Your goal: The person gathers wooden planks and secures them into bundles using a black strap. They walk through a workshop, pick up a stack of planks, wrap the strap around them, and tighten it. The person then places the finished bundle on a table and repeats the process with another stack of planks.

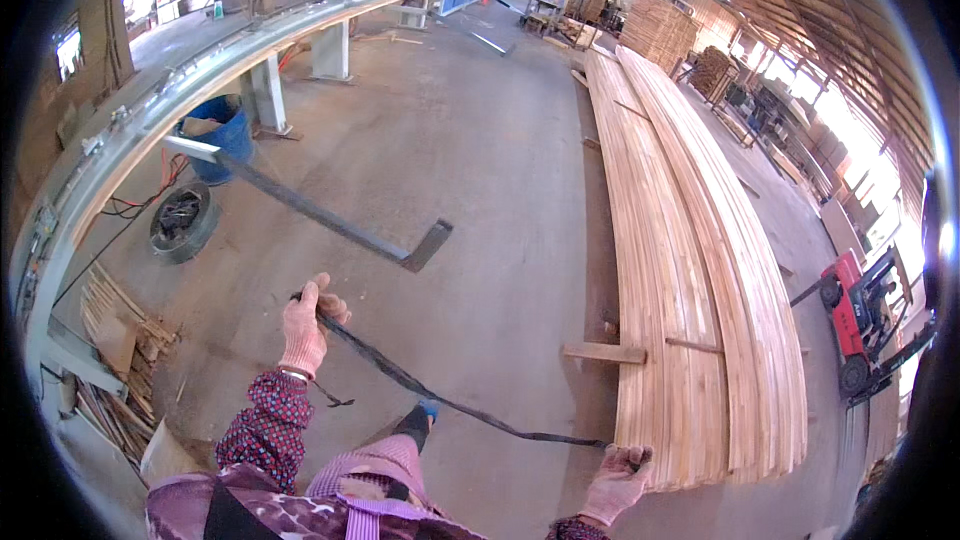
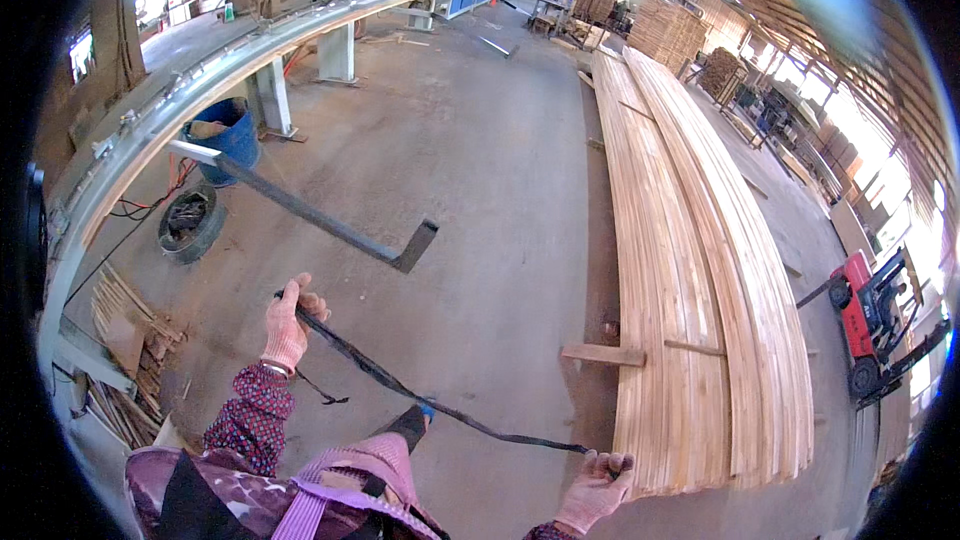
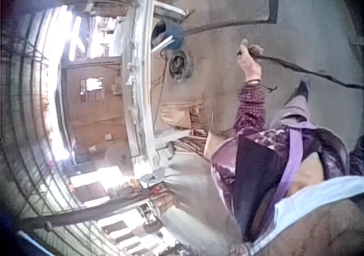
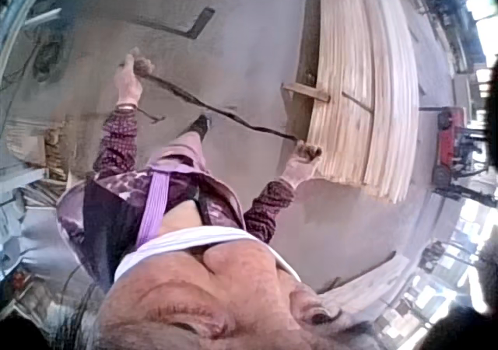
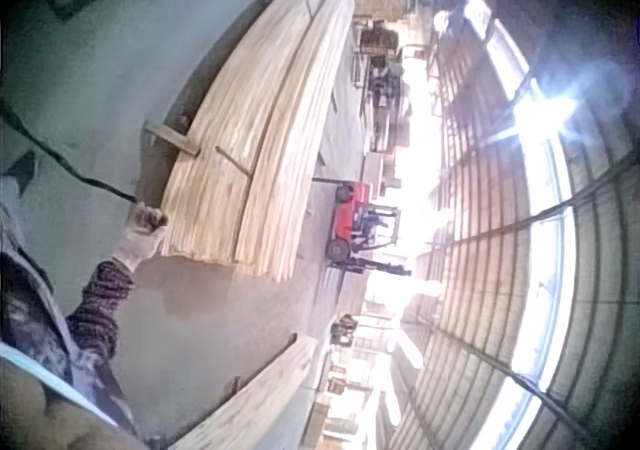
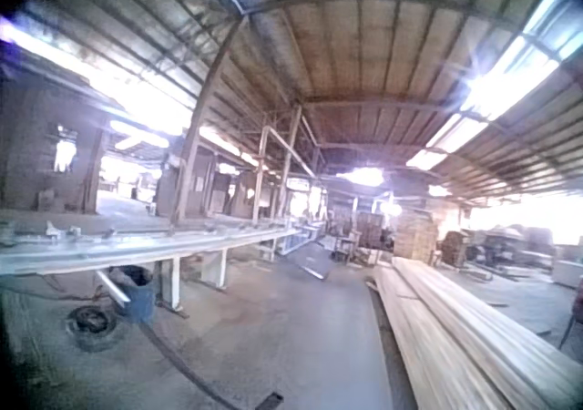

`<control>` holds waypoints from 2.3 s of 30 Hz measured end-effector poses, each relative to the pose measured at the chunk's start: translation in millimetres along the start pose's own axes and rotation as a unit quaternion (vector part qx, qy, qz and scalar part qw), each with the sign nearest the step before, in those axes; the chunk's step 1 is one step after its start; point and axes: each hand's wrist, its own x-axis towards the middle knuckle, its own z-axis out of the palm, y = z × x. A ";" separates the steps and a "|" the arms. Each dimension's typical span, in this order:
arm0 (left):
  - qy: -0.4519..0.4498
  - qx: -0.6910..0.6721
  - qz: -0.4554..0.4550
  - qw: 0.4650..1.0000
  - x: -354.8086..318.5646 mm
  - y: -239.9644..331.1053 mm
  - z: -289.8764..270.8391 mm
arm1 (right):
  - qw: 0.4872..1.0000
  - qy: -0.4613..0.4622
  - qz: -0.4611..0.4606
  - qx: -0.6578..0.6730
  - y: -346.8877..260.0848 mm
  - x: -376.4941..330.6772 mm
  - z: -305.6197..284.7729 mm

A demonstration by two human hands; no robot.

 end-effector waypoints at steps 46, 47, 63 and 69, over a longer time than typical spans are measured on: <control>-0.014 -0.135 -0.021 0.991 860.2 -230.1 813.7 | 0.992 0.086 0.092 -0.005 389.6 943.8 534.5; -0.016 -0.122 -0.018 0.992 880.2 -237.4 831.9 | 0.989 0.120 0.085 -0.009 397.8 954.8 546.0; 0.122 -0.139 0.060 0.981 1182.3 -269.7 989.2 | 0.954 -0.126 0.273 -0.006 675.4 1300.1 960.9; 0.026 -0.189 0.018 0.982 1328.3 -324.1 1043.9 | 0.948 -0.178 0.262 0.002 771.9 1400.4 1068.8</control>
